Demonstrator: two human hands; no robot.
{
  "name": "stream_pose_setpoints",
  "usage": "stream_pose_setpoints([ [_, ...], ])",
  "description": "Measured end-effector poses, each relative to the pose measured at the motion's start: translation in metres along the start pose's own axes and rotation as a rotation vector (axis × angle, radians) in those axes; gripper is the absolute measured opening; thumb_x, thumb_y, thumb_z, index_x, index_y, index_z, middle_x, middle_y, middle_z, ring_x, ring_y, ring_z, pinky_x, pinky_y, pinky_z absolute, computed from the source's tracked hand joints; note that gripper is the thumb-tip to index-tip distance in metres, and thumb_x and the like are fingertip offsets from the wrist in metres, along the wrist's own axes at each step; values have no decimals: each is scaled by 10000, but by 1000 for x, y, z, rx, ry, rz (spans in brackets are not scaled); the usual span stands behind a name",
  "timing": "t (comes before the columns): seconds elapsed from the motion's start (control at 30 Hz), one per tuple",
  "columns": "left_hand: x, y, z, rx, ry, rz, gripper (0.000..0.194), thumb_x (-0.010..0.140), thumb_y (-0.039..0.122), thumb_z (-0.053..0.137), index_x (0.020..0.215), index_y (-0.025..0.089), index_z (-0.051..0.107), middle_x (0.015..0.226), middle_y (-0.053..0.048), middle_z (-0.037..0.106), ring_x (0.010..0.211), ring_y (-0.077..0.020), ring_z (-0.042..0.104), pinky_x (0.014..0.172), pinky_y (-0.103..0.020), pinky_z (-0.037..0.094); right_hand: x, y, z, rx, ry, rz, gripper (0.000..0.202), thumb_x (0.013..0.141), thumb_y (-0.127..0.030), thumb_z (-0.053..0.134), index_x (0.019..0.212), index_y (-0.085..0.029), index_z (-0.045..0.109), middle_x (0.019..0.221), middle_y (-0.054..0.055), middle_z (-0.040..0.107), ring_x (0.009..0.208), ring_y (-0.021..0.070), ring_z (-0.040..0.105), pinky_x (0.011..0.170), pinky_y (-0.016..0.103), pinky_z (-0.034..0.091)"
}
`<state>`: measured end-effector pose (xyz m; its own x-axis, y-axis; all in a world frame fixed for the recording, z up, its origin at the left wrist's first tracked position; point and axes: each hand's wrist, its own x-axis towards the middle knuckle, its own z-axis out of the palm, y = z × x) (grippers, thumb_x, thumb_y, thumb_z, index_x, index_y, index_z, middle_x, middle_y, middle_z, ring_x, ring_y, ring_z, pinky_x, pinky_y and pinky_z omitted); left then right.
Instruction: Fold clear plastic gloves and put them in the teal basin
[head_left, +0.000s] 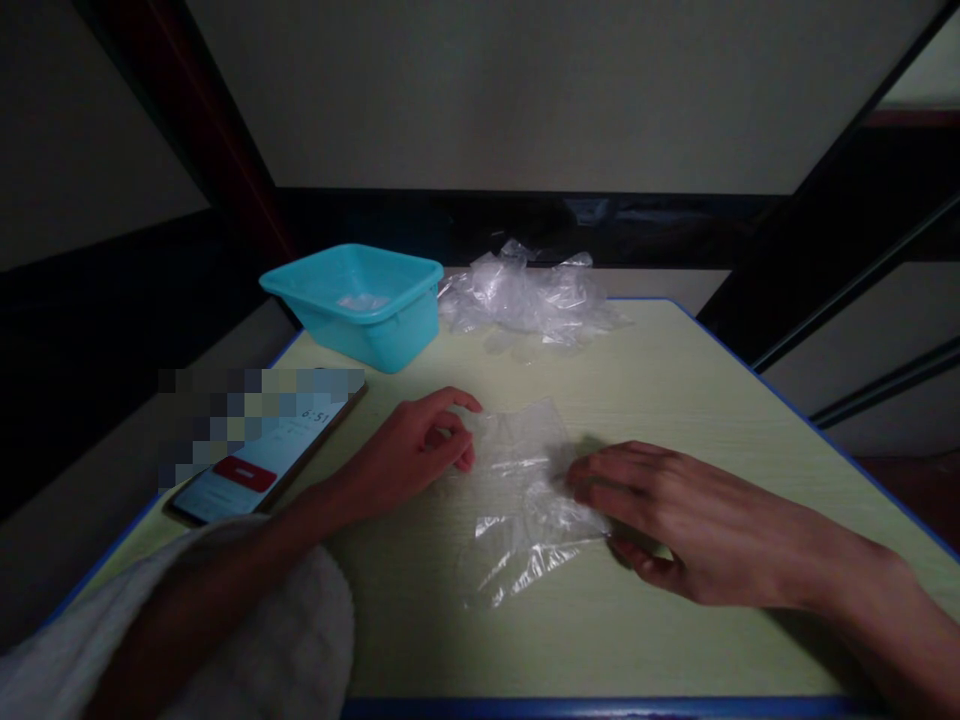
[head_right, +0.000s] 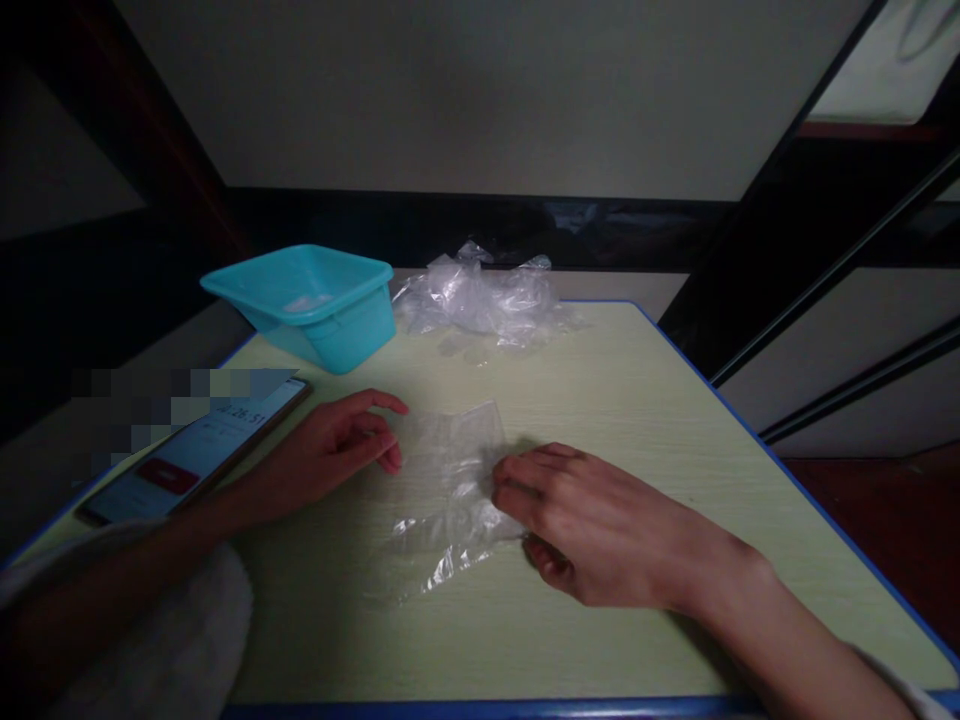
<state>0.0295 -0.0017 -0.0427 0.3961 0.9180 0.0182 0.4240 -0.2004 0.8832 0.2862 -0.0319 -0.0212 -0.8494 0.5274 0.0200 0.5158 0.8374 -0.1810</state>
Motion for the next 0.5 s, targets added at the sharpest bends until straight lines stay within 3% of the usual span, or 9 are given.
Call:
stream_pose_setpoints([
  [0.3,-2,-1,3,29,-45,-7,229,785,216,460,1003,168,509,661,1,655,608,-148,640,551,-229,468,0,-4,-1,-51,-27,-25,220,713,-100,533,919,-142,599,990,122,625,900,234,579,792,388,479],
  [0.5,-2,-1,4,33,-39,-19,228,781,210,461,997,163,517,665,-7,660,608,-151,642,552,-234,473,2,0,2,-147,12,-103,139,777,-130,509,879,-126,605,924,129,634,836,239,584,756,398,489],
])
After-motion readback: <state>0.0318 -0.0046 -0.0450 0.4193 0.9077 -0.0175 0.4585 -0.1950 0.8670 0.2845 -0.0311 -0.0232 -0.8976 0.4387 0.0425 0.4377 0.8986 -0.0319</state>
